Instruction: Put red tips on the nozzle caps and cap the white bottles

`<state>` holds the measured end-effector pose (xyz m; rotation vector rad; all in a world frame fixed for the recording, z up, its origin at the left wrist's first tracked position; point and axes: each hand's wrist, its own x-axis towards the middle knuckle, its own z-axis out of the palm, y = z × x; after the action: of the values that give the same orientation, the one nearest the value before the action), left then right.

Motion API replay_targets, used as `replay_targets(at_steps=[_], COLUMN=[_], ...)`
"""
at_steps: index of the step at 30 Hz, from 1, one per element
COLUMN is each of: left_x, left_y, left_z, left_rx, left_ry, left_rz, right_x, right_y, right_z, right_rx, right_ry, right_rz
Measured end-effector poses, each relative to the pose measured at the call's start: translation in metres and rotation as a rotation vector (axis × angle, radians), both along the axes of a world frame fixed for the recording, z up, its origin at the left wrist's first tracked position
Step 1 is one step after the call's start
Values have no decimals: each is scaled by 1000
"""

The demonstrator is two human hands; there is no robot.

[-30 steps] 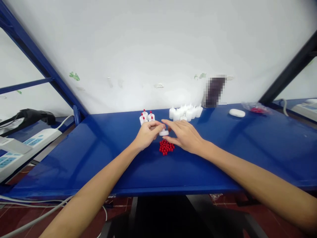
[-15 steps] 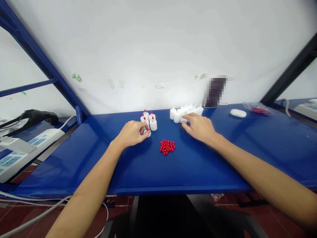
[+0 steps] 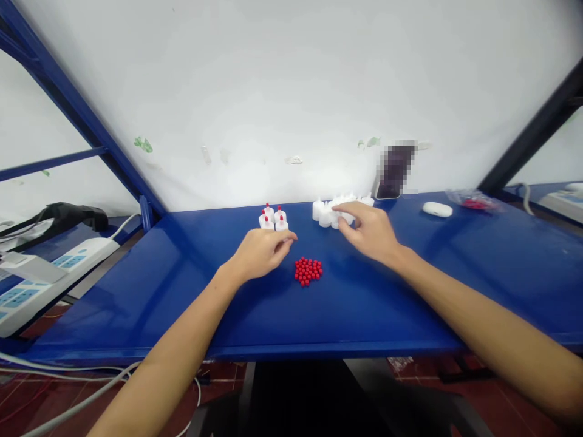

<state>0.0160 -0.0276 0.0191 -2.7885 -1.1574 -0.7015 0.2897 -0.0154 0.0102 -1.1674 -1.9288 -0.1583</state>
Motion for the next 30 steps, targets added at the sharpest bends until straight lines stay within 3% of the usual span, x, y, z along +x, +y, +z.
replay_targets(at_steps=[5,12,19,22,26,30], left_x=[14,9,10,8,7,15], left_y=[-3,2,3,6,6,2], left_z=[-7,-12,-11,-13,-13,-11], left_rx=[-160,-281,-265,-227,-185,-287], left_ry=[108,100,126,131,23,-298], left_rz=[-177,-204,-173,-164,-164,-86], right_x=[-12,-19,-18,-16,-13,-15], right_y=[-2,-3,0,0,0,-4], right_z=[-11,-13,-14,-11,-6,-5], right_rx=[-148,-360,-340,-413,-456,-479], right_ry=[213,486,321,235,268,396], right_rz=[276,206,308,365,392,447])
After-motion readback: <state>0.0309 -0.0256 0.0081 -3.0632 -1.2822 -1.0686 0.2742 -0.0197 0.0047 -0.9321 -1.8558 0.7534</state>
